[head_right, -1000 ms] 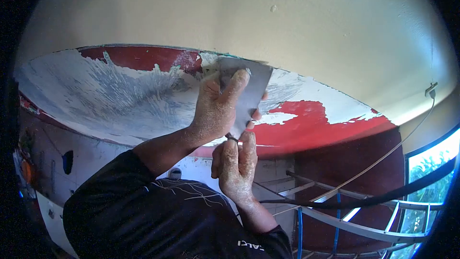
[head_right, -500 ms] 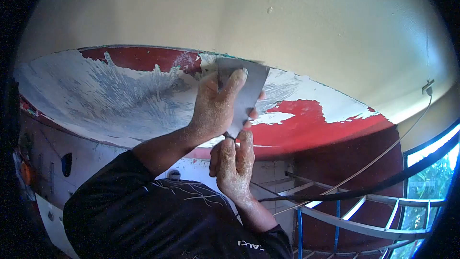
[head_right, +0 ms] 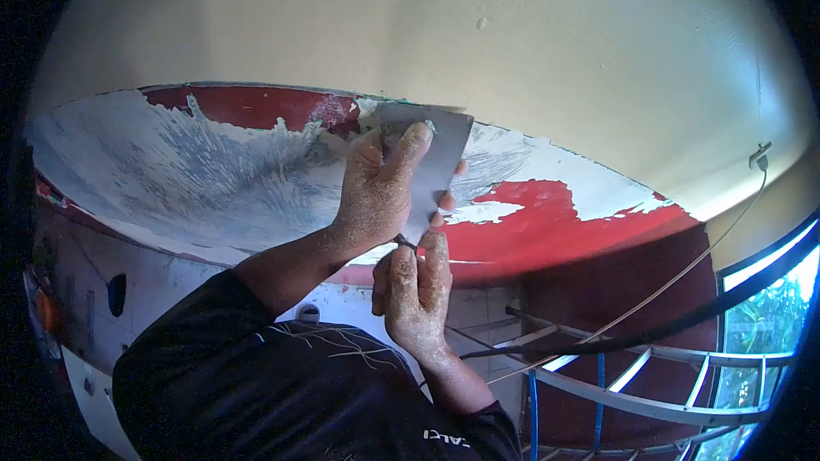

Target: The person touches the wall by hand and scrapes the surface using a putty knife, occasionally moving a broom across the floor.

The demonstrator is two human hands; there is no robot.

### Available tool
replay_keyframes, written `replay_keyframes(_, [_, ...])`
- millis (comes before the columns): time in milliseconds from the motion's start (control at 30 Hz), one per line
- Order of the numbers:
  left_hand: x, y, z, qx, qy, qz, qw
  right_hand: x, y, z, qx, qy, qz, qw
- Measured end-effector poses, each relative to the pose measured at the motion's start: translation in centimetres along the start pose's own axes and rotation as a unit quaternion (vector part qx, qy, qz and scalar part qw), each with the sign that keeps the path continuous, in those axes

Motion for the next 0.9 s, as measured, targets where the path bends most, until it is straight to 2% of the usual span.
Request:
replay_keyframes(67, [0.3,-0.4,0.1,-0.026,-0.020,0.034,0.999,0.3,0.2,0.1,0.004,0.006,-0.009,1.000])
replay_keyframes(133, [0.2,-0.1,-0.1,0.001,-0.003,0.021,1.000,0.7,0.6,0.5,0.001,0.025,-0.022,0.999])
replay_keyframes(300, [0.2,-0.4,0.0,-0.024,-0.014,0.035,0.999,0.3,-0.3,-0.1,-0.009,-0.012,0.004,1.000])
replay_keyframes(400, [0.3,-0.1,-0.4,-0.004,0.009,0.001,1.000,1.0,-0.1,0.8,-0.039,0.000,-0.016,0.999])
replay_keyframes(533, [-0.2,0.6,-0.2,0.001,-0.002,0.005,1.000,0.1,0.5,-0.3,-0.050,-0.026,-0.012,0.998])
replay_keyframes(633, [0.3,0.4,-0.8,0.010,0.012,0.042,0.999,0.9,0.6,0.7,-0.033,-0.028,-0.024,0.999])
replay_keyframes(733, [0.0,0.4,-0.7,-0.003,0.003,0.016,1.000,0.6,0.2,0.7,-0.041,-0.025,-0.015,0.999])
replay_keyframes(900, [0.1,0.0,-1.2,0.007,0.022,0.021,1.000,1.0,0.5,1.1,-0.039,-0.033,-0.022,0.998])
Point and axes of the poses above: each hand's wrist, its own x-axis towards the middle knuckle, its own z-axis out of the palm, y = z × x, the point moved 3 cm from there along x, towards the middle knuckle, and after that the axes turned 10 degrees about x, right-handed, at the moved point
